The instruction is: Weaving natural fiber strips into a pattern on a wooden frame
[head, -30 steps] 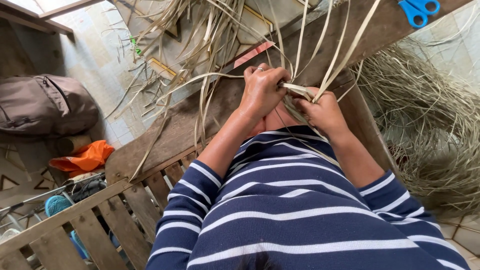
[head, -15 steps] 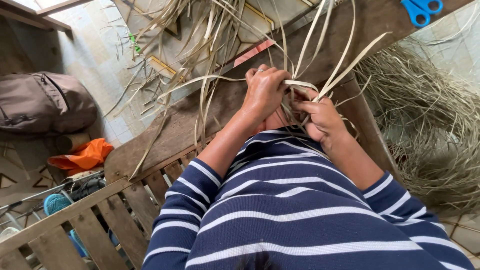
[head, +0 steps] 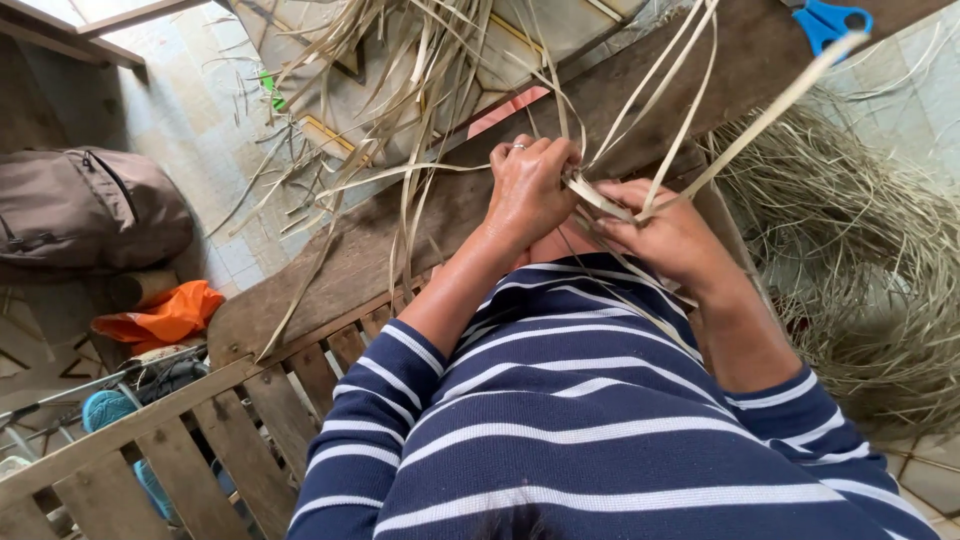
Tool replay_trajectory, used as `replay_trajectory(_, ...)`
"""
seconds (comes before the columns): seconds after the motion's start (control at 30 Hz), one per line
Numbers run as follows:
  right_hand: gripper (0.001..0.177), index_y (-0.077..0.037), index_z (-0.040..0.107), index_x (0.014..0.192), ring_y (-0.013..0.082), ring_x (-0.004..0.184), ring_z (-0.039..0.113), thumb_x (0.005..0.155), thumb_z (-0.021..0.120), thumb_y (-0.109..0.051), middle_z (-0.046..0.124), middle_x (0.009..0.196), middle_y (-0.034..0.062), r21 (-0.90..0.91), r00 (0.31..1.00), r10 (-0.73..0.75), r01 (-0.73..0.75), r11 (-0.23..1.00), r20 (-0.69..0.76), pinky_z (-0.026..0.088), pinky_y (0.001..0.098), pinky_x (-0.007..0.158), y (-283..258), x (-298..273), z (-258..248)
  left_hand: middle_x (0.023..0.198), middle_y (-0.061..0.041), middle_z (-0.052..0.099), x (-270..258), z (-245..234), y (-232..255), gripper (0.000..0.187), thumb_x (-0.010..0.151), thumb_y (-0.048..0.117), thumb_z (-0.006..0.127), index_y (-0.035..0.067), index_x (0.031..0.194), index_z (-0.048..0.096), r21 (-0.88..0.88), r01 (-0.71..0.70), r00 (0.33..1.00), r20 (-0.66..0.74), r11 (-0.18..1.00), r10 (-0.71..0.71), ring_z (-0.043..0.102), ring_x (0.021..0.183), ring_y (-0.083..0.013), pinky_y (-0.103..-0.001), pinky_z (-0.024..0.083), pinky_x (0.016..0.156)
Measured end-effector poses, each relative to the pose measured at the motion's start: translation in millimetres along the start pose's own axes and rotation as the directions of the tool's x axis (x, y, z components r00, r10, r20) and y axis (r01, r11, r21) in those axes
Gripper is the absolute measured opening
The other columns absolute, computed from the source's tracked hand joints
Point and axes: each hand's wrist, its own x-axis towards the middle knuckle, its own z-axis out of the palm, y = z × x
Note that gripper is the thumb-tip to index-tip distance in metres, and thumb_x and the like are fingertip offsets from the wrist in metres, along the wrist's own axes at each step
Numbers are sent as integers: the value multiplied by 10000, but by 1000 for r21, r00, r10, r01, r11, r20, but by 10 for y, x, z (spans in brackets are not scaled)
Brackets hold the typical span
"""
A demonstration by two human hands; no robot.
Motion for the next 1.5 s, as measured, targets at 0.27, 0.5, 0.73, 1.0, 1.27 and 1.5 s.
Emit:
replay_trajectory(0.27, 313, 53, 509, 1124, 271, 899, 663, 823, 550, -22, 654, 851, 125, 797, 890, -361, -5, 604, 279, 576, 351, 833, -118, -115, -832, 639, 112, 571, 37, -217, 199, 259, 568, 63, 545, 215, 744, 429, 45, -25, 1000, 5, 999, 25, 444, 658, -192, -387, 255, 683)
replay_trajectory(0.5, 365, -68, 299, 1172, 297, 896, 584, 937, 498, -263, 559, 934, 181, 849, 926, -326, 323, 418, -191, 476, 395, 879, 624, 11, -1105, 720, 58, 518, 79, -163, 77, 286, 654, 288, 662, 228, 835, 448, 35, 77, 984, 159, 996, -81, 508, 840, -177, -435, 304, 841)
replay_trajectory(0.73, 111, 5, 639, 855, 151, 718, 594, 772, 699, -37, 642, 767, 131, 404, 976, -126, 189, 895, -176, 464, 264, 654, 155, 41, -85, 723, 51, 603, 189, -466, 262, 195, 737, 431, 580, 259, 825, 555, -60, 195, 941, 293, 979, -170, 554, 859, -179, -396, 304, 836)
replay_trajectory(1.0, 124, -162, 601, 706, 232, 678, 533, 643, 708, -170, 471, 631, 7, -468, 792, -607, 514, 719, -64, 452, 353, 658, 656, 324, 598, 806, -29, 652, 556, -505, 191, 270, 797, 454, 466, 219, 823, 595, 49, 329, 848, 424, 943, -318, 615, 887, -260, -424, 383, 801)
replay_trajectory(1.27, 139, -157, 595, 790, 287, 636, 581, 738, 638, -279, 536, 669, 59, -430, 853, -492, 516, 741, 176, 476, 386, 564, 654, 50, 265, 790, -18, 619, 614, -400, 3, 240, 790, 441, 511, 203, 824, 514, 151, 279, 875, 368, 948, -315, 616, 886, -272, -431, 421, 789)
replay_trajectory(1.5, 201, -171, 711, 897, 83, 563, 521, 698, 708, -194, 605, 575, 33, 76, 981, -115, 104, 992, 154, 424, 267, 536, 512, -166, -292, 638, 99, 646, 587, -502, -12, 165, 731, 423, 566, 266, 779, 582, -306, 441, 884, 313, 844, -349, 646, 772, -158, -323, 469, 717)
